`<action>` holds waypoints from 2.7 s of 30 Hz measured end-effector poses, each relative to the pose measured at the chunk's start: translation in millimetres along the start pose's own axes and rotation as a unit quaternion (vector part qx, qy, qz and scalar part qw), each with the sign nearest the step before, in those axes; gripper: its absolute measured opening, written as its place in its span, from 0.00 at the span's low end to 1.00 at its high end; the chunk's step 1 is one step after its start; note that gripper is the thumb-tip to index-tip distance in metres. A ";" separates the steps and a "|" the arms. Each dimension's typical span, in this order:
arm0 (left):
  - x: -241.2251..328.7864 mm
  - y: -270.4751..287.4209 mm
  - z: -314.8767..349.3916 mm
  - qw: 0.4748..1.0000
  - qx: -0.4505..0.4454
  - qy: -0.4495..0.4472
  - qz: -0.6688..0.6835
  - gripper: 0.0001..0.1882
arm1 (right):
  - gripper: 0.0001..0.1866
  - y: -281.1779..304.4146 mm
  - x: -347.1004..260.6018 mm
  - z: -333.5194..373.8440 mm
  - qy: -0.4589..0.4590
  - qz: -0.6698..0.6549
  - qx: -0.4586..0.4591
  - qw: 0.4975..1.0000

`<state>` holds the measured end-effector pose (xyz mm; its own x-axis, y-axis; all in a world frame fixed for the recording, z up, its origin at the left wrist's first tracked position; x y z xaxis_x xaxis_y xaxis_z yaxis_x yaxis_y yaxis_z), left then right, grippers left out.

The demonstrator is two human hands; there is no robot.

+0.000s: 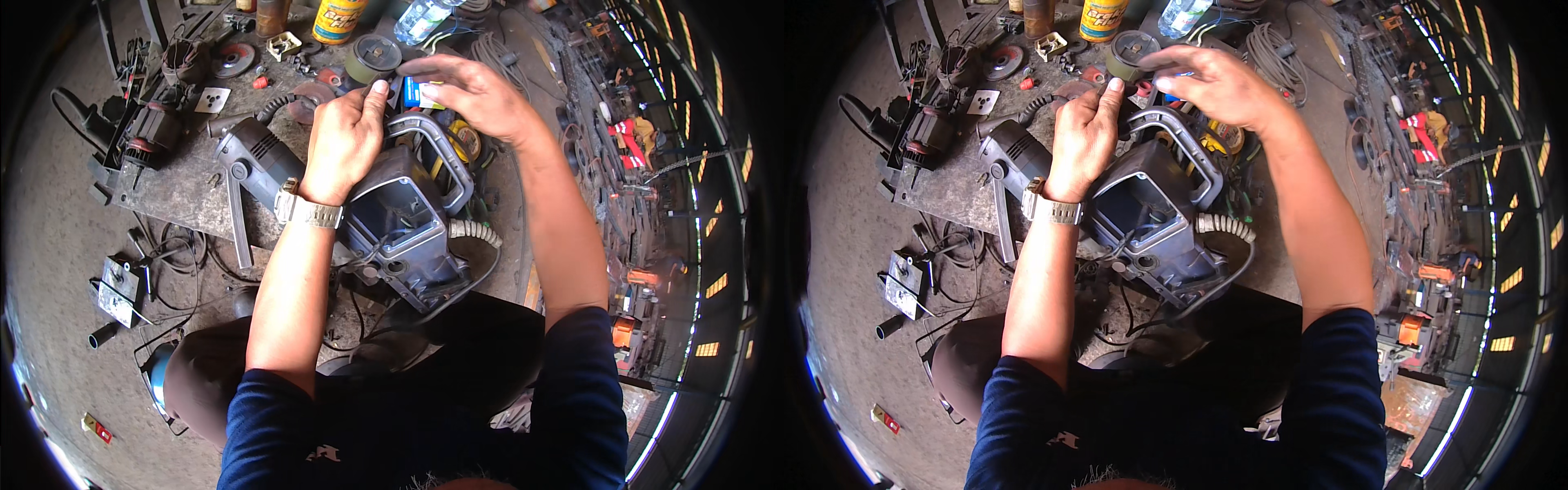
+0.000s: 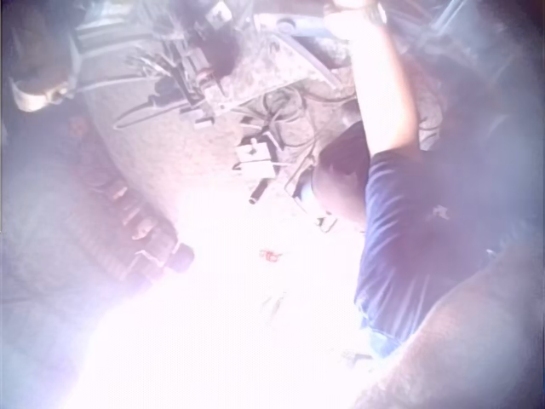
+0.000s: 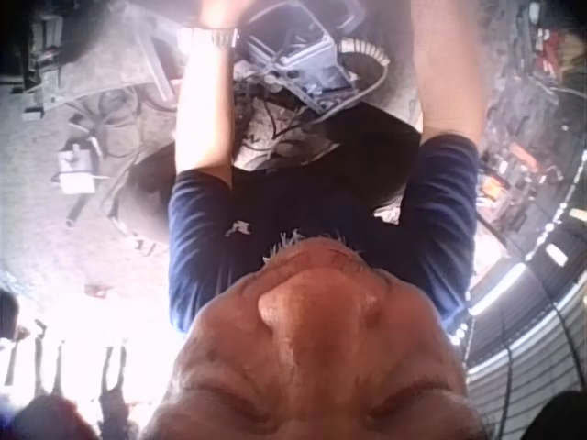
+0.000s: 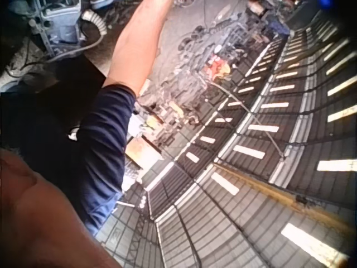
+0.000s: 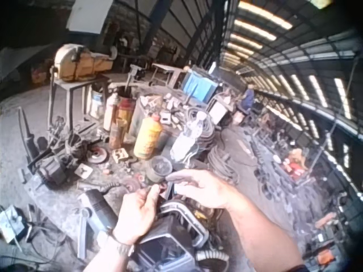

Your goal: The person sits on the floor and works on a handheld power tool, repeatedly inserting and removing a small metal piece from the tool's housing. The person also briefly uses a hammer to tap a component before continuing to adjust the metal piece by hand.

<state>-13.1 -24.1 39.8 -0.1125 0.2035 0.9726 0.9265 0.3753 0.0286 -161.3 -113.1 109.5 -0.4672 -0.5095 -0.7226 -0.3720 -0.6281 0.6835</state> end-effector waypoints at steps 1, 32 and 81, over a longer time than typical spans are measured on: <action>-1.1 0.9 -0.4 1.000 -0.004 0.004 0.003 0.25 | 0.23 -11.3 -11.4 -6.1 -0.007 0.055 0.006 0.998; 15.2 -10.6 10.9 0.985 -0.126 -0.105 -0.048 0.22 | 0.12 -23.1 41.3 87.1 -0.082 0.190 0.340 0.917; 3.8 -6.5 30.4 0.985 -0.110 -0.030 -0.128 0.24 | 0.18 -43.3 31.7 102.2 -0.234 -0.024 0.286 0.929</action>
<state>-30.4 1.7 36.3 -0.3680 0.1828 0.9117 0.9195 0.2172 0.3276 -242.0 -41.9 67.6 -0.6865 -0.0943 -0.7210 -0.7044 -0.1597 0.6916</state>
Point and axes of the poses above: each hand's wrist, its own z-axis away from the middle knuckle, its own y-axis out of the back of the hand, x = y × z, the point moved 8 cm from there along -z, towards the middle knuckle, and after that the axes turned 5 degrees about z, right-handed, at the moved point
